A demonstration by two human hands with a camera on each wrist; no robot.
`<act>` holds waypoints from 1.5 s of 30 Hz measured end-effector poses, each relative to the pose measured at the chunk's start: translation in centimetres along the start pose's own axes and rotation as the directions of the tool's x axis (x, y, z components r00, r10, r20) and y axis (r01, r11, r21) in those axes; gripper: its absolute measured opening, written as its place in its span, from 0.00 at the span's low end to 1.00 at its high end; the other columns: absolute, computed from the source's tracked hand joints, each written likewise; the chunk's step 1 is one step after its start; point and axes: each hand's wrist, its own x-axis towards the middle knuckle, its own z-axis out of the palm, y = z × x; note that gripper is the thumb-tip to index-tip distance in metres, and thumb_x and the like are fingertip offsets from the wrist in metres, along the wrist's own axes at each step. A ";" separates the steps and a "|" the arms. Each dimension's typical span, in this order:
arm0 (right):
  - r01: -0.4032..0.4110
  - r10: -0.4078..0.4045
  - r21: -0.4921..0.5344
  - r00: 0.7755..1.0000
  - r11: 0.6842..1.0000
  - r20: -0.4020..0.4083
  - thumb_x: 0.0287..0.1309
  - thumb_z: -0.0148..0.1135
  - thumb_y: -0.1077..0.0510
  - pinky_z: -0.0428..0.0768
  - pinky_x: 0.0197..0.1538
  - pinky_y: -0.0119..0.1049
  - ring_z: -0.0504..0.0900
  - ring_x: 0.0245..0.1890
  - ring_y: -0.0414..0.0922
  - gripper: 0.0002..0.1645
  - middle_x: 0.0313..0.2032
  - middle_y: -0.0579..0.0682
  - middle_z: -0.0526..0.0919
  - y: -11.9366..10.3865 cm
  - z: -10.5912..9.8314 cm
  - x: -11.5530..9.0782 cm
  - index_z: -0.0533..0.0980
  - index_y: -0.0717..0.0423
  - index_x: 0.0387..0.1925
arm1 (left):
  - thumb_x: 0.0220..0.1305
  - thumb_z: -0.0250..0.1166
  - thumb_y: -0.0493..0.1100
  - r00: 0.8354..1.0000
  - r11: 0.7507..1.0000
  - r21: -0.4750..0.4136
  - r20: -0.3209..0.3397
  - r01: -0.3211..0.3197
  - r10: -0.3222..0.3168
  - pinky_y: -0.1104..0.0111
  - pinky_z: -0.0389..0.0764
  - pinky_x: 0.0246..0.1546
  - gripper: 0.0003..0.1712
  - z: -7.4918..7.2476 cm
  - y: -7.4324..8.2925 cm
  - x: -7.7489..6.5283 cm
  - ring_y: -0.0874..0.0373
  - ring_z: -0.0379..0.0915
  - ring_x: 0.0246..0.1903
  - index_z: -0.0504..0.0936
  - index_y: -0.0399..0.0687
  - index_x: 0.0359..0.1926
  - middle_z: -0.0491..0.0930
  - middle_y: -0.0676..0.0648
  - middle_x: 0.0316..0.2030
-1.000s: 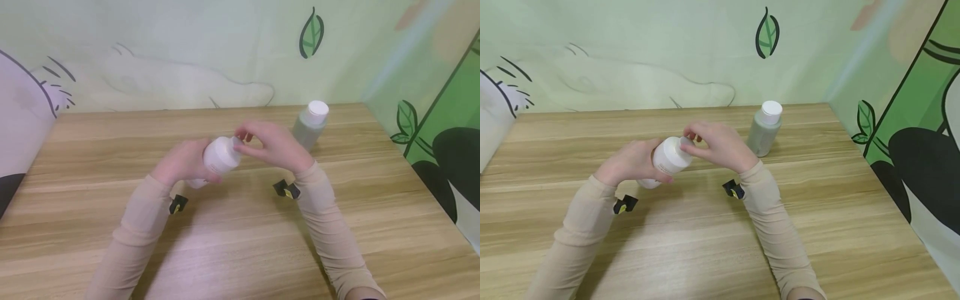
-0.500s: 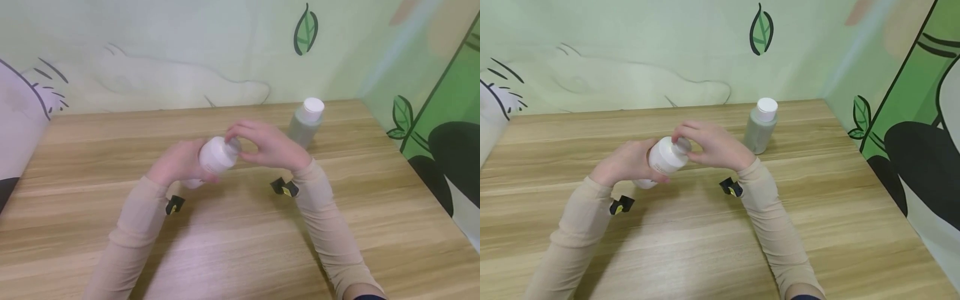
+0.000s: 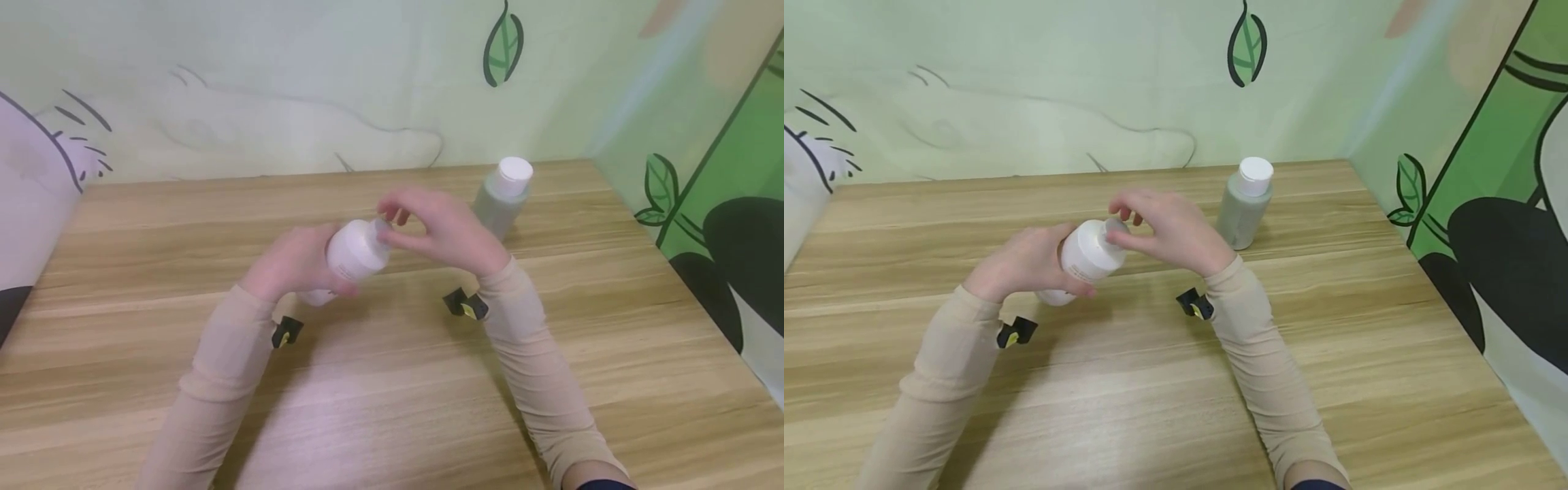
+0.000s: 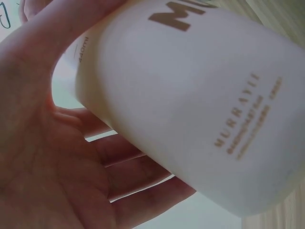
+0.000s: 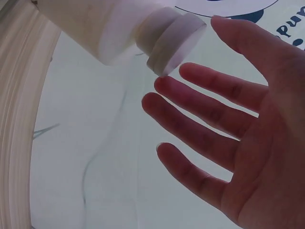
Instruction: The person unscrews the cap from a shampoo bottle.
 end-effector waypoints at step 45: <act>-0.020 0.034 -0.091 0.988 0.996 0.150 0.61 0.62 0.47 0.80 0.44 0.35 0.81 0.39 0.41 0.18 0.39 0.45 0.85 -0.1 0.2 0.1 0.78 0.52 0.48 | 0.37 0.79 0.54 1.000 1.000 0.020 0.017 -0.013 0.013 0.55 0.81 0.44 0.42 0.1 0.0 -0.1 0.47 0.79 0.40 0.73 0.43 0.54 0.82 0.42 0.44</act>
